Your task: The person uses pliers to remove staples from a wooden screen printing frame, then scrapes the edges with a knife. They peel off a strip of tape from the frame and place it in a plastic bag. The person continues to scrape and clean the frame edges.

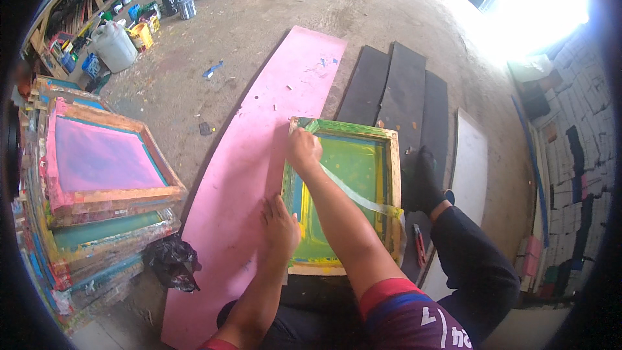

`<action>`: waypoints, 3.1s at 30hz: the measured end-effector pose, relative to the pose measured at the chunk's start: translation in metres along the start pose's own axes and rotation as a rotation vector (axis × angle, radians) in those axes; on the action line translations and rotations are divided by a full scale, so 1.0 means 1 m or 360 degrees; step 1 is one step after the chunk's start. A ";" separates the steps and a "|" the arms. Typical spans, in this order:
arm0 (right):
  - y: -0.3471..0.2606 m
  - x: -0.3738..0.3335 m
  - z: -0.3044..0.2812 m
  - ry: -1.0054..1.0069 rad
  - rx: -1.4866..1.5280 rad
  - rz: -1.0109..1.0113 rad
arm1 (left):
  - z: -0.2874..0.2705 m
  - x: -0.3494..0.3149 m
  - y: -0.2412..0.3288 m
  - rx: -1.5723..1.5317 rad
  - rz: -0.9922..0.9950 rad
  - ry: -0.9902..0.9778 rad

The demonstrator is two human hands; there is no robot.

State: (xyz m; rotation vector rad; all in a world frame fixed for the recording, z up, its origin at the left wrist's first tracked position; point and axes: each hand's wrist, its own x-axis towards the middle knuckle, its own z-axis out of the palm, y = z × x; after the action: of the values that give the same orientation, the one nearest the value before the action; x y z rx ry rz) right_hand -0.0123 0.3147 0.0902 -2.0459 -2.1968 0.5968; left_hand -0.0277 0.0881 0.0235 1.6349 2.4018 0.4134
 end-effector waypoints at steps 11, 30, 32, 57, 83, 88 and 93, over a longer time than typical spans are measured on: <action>0.011 -0.008 -0.002 0.0123 0.0118 0.0246 | 0.002 0.000 -0.001 -0.0004 -0.0032 -0.0013; 0.013 0.019 -0.049 0.0097 -0.0003 0.0094 | -0.006 0.004 -0.004 -0.0081 -0.0064 -0.0131; -0.012 0.015 -0.055 -0.0114 -0.0124 0.0156 | -0.003 0.002 -0.006 -0.0068 -0.0062 -0.0080; -0.017 0.045 0.057 0.0492 0.1277 0.0161 | 0.006 0.003 -0.009 -0.0044 0.0051 0.0078; 0.022 0.004 0.013 0.0329 0.0886 -0.0289 | -0.002 0.006 -0.012 -0.0356 -0.0043 0.0021; 0.039 0.036 0.020 0.0230 0.0804 -0.0205 | -0.002 0.006 -0.009 -0.0281 -0.0059 -0.0046; 0.025 0.049 0.036 0.0291 0.0407 -0.0129 | 0.003 0.006 -0.010 -0.0352 -0.0112 -0.0082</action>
State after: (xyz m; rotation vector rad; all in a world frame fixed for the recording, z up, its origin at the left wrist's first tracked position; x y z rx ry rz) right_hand -0.0055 0.3546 0.0387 -1.7986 -1.9759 0.6190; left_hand -0.0376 0.0905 0.0170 1.4443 2.2760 0.5934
